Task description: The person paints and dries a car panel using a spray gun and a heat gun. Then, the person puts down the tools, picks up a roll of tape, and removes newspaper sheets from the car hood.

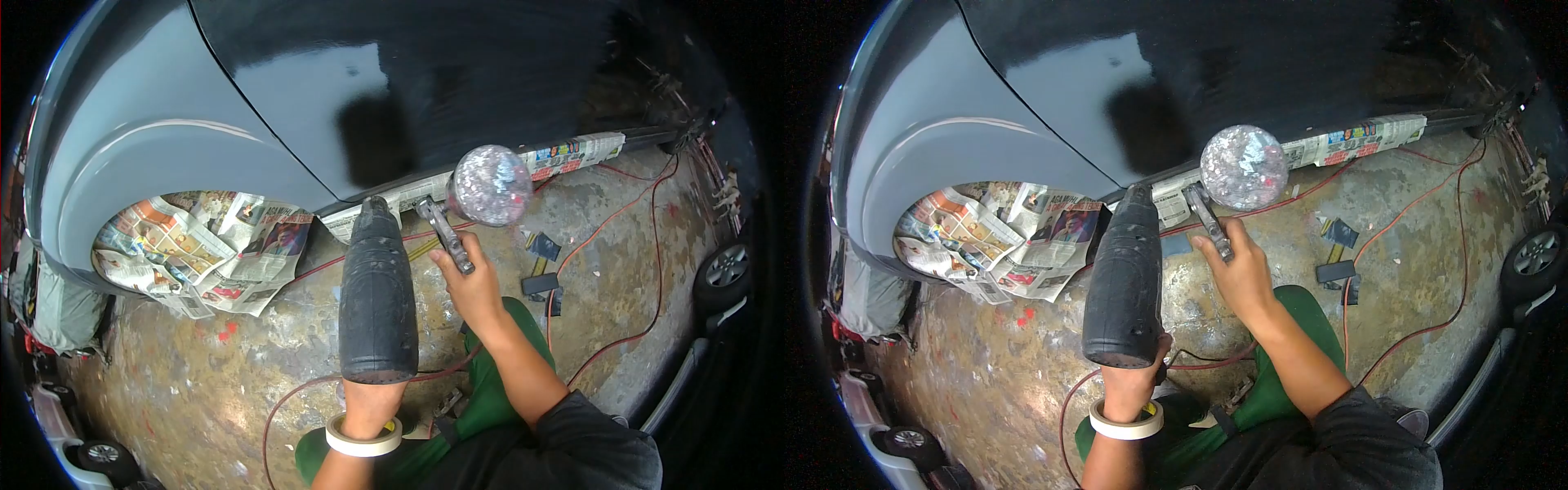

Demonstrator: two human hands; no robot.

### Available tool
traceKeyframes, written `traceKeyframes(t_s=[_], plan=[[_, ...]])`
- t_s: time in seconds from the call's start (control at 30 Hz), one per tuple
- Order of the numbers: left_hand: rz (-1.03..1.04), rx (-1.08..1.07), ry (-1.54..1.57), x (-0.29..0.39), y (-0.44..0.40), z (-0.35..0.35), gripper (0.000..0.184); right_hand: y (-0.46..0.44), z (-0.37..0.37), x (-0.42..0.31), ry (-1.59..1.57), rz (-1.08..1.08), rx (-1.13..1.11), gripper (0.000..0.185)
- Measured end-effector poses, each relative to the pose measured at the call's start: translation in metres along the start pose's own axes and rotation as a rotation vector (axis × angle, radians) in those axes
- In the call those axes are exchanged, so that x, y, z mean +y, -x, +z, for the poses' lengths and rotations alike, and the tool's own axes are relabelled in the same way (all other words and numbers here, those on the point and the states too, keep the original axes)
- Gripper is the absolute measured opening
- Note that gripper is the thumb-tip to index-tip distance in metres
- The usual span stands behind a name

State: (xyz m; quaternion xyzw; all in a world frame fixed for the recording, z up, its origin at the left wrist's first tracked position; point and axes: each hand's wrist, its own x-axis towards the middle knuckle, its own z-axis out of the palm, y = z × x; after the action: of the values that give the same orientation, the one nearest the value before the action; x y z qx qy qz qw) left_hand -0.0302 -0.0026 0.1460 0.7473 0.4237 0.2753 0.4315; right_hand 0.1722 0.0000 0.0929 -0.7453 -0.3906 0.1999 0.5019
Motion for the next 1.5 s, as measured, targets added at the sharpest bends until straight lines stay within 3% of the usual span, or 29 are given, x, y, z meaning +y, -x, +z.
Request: traceKeyframes(t_s=[0.13,0.3,0.43,0.57,0.9,1.1,1.3,1.5], plan=[[0.058,0.0,-0.051,-0.001,0.0,-0.001,0.051,0.007,-0.014,-0.029,-0.102,-0.054,0.047,0.041],[0.275,0.118,-0.015,-0.007,0.002,0.004,0.048,0.013,-0.027,-0.051,-0.251,-0.212,0.099,0.04],[0.221,0.083,0.09,-0.009,0.002,0.006,0.048,0.013,-0.028,-0.05,-0.276,-0.234,0.111,0.039],[0.259,0.074,-0.087,-0.01,0.003,0.004,0.049,0.008,-0.02,-0.034,-0.193,-0.123,0.088,0.04],[0.189,0.153,-0.042,-0.023,0.005,0.01,0.053,-0.007,0.002,0.013,0.018,0.081,-0.024,0.041],[0.118,-0.03,-0.052,-0.025,0.011,0.005,0.052,-0.008,0.0,0.01,0.031,0.047,-0.012,0.042],[0.229,0.034,-0.026,-0.014,0.001,0.005,0.052,0.002,-0.022,-0.032,-0.08,-0.054,0.063,0.04],[0.106,-0.011,-0.009,-0.013,0.003,0.005,0.05,0.013,-0.039,-0.054,-0.24,-0.176,0.093,0.04]])
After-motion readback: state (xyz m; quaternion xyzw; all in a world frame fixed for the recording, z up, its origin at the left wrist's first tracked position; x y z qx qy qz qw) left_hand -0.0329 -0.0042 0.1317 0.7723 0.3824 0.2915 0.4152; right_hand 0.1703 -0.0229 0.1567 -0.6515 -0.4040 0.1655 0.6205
